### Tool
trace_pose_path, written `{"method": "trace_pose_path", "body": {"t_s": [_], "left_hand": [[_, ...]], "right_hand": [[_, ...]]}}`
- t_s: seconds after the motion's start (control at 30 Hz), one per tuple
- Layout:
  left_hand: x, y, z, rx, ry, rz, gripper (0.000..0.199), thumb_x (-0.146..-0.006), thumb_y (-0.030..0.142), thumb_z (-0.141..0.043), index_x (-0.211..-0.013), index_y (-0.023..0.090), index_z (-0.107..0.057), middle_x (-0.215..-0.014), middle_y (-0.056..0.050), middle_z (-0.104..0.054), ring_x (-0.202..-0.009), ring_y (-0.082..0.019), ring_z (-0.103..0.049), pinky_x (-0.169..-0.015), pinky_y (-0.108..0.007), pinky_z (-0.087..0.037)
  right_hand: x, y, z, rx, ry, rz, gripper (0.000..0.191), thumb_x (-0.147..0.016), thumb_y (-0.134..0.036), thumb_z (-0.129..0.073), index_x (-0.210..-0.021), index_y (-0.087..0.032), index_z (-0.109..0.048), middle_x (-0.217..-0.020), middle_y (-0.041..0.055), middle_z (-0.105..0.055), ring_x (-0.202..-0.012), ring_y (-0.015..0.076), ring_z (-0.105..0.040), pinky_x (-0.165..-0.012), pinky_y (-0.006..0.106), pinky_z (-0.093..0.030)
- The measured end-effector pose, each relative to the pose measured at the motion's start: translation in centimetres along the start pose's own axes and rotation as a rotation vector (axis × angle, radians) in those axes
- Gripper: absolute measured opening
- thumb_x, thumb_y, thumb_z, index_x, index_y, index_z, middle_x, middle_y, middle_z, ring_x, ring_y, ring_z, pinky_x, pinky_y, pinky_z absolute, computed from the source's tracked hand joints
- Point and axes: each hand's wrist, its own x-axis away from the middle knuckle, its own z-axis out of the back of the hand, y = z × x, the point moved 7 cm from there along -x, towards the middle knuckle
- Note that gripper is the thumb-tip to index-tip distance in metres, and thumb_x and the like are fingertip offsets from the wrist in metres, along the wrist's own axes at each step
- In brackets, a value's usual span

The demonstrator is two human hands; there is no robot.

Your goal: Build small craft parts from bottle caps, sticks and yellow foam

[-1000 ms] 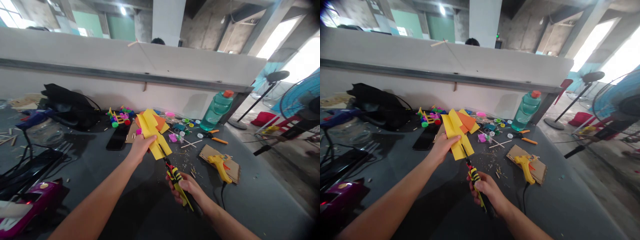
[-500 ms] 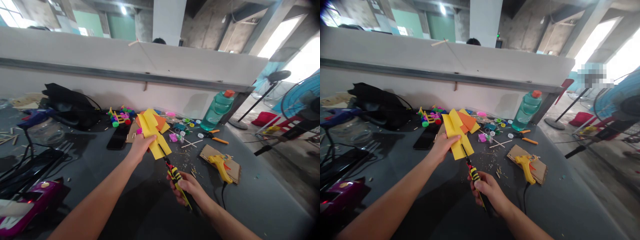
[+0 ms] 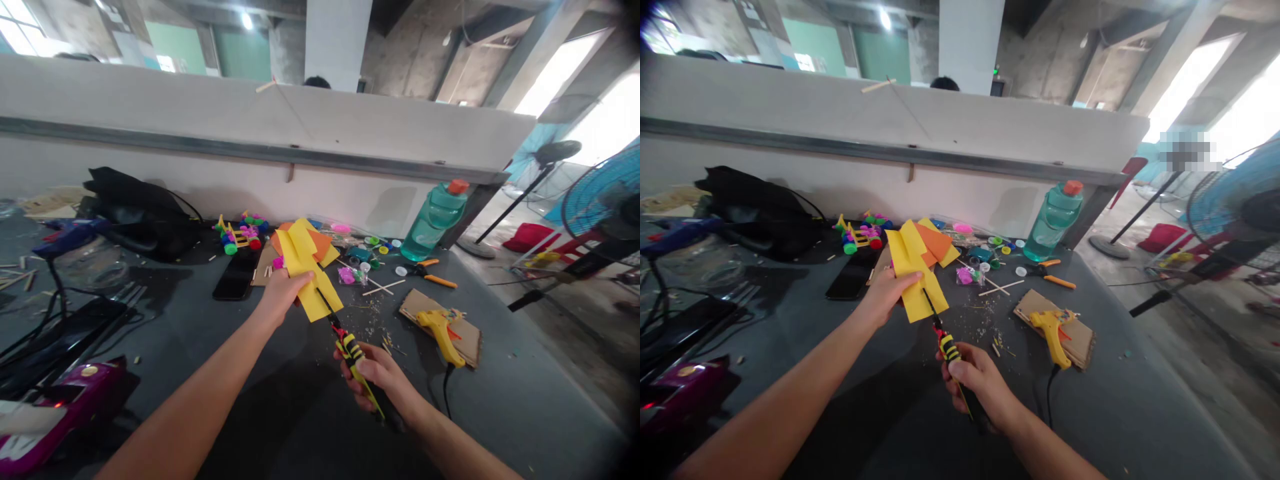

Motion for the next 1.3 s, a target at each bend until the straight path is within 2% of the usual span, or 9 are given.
{"method": "trace_pose_path", "body": {"t_s": [0.13,0.33,0.57,1.1,1.2,1.3], "left_hand": [[0.2,0.0,-0.4,-0.008,-0.028,0.007,0.037,-0.063,0.031,-0.073,-0.093,0.011,-0.068,-0.086,-0.011,-0.070,-0.075,-0.023,-0.067,-0.064,-0.030,-0.055],[0.2,-0.1,-0.4,-0.022,-0.025,0.022,0.037,-0.064,0.032,-0.072,-0.093,0.011,-0.068,-0.081,-0.010,-0.070,-0.069,-0.022,-0.067,-0.060,-0.029,-0.054],[0.7,0.5,-1.1,0.069,-0.031,0.006,0.034,-0.061,0.024,-0.073,-0.091,0.011,-0.068,-0.093,-0.010,-0.072,-0.079,-0.022,-0.067,-0.067,-0.028,-0.055],[0.8,0.1,-1.5,0.043,-0.059,0.005,0.034,-0.062,0.029,-0.074,-0.091,0.013,-0.068,-0.093,-0.008,-0.072,-0.079,-0.021,-0.067,-0.068,-0.028,-0.054],[0.7,0.1,-1.0,-0.049,-0.024,-0.014,0.032,-0.067,0.036,-0.069,-0.088,0.012,-0.068,-0.081,-0.008,-0.071,-0.069,-0.019,-0.066,-0.059,-0.026,-0.052],[0.5,0.4,-0.1,-0.209,0.054,-0.045,0.032,-0.073,0.043,-0.061,-0.080,0.012,-0.067,-0.060,-0.004,-0.064,-0.047,-0.014,-0.056,-0.039,-0.022,-0.041]], "right_hand": [[0.1,-0.1,0.0,-0.006,0.010,0.014,0.039,-0.069,-0.042,-0.069,-0.093,-0.013,-0.057,-0.074,0.0014,-0.050,-0.052,0.0059,-0.041,-0.037,0.016,-0.032],[0.1,-0.1,0.1,0.003,0.024,0.016,0.039,-0.068,-0.040,-0.070,-0.093,-0.013,-0.058,-0.073,0.0012,-0.050,-0.052,0.0060,-0.041,-0.037,0.016,-0.033],[0.0,-0.1,0.1,-0.011,0.015,0.015,0.038,-0.068,-0.041,-0.069,-0.092,-0.013,-0.057,-0.073,0.0010,-0.050,-0.051,0.0054,-0.040,-0.037,0.015,-0.032],[0.1,-0.5,0.1,0.042,0.049,0.012,0.038,-0.066,-0.040,-0.070,-0.090,-0.013,-0.057,-0.070,-0.0002,-0.049,-0.050,0.0056,-0.040,-0.037,0.016,-0.032],[0.1,-0.7,0.0,0.059,0.057,0.028,0.038,-0.067,-0.040,-0.070,-0.091,-0.013,-0.057,-0.070,-0.0005,-0.049,-0.050,0.0055,-0.040,-0.037,0.016,-0.032],[0.1,-0.8,-0.1,0.072,0.058,0.035,0.039,-0.067,-0.040,-0.070,-0.093,-0.013,-0.057,-0.070,-0.0006,-0.048,-0.050,0.0056,-0.040,-0.037,0.016,-0.032]]}}
